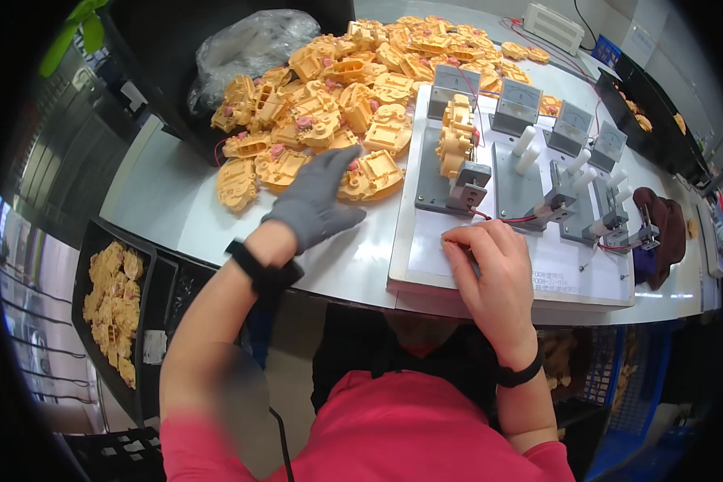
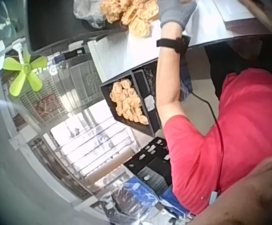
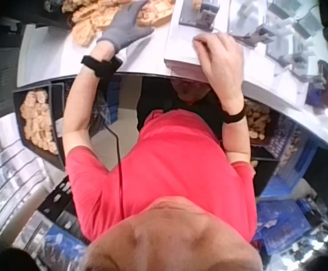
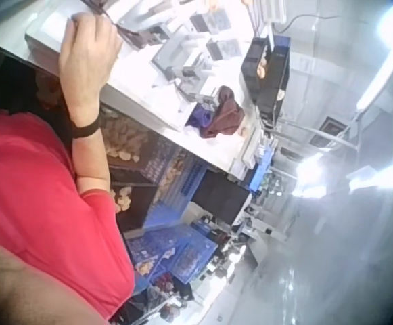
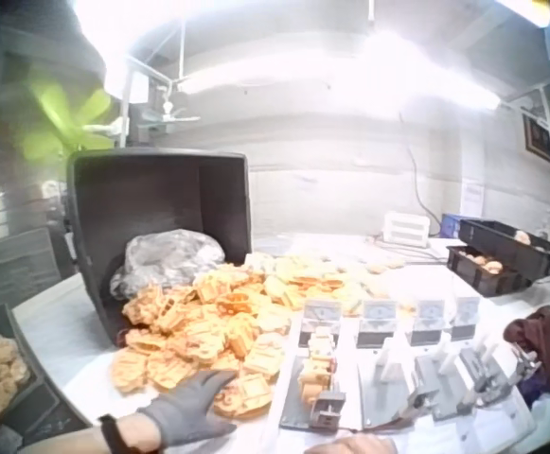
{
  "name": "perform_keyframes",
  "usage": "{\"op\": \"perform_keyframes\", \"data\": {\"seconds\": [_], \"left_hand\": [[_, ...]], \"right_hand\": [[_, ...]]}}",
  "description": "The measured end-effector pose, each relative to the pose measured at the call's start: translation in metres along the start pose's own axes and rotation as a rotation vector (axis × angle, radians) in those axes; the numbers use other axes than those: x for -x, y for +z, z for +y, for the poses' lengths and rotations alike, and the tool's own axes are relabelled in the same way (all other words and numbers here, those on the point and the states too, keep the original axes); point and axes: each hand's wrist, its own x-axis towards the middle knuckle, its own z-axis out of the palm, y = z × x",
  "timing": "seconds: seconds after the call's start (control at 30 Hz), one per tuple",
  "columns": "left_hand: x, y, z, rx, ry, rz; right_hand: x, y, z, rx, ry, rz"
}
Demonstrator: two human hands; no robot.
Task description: The person picks up yellow plastic toy car bodies from a bin and places them into a testing jig on a white table. They connect wires to the parts and operate a switch to test them. After testing, the parts are removed and placed back into the bin or onto the table.
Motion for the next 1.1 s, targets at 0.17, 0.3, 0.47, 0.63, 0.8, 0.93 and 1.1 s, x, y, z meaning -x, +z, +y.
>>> {"op": "perform_keyframes", "data": {"seconds": [0.17,0.3,0.47,0.63,0.8,0.93,1.1], "left_hand": [[-0.028,-0.001,0.002,-0.186,-0.053,-0.119],[-0.009,-0.002,-0.011,0.057,-0.164,-0.111],[0.02,-0.032,0.003,1.265,-0.674,-0.236],[0.045,-0.061,0.025,1.82,-0.543,-0.255],[0.048,-0.074,0.051,1.998,-0.361,-0.261],[0.036,-0.081,0.075,2.055,-0.311,-0.306],[0.028,-0.079,0.076,2.083,-0.246,-0.381]], "right_hand": [[0.0,0.001,0.001,-0.027,-0.033,0.016],[0.001,0.002,0.002,-0.054,-0.031,0.016],[0.002,-0.004,0.002,-0.103,-0.012,0.055],[0.016,-0.037,0.008,-0.545,0.112,0.228],[0.018,-0.06,0.033,-0.568,0.35,0.414],[0.016,-0.05,0.039,-0.694,0.429,0.273],[0.015,-0.048,0.043,-0.739,0.445,0.273]]}}
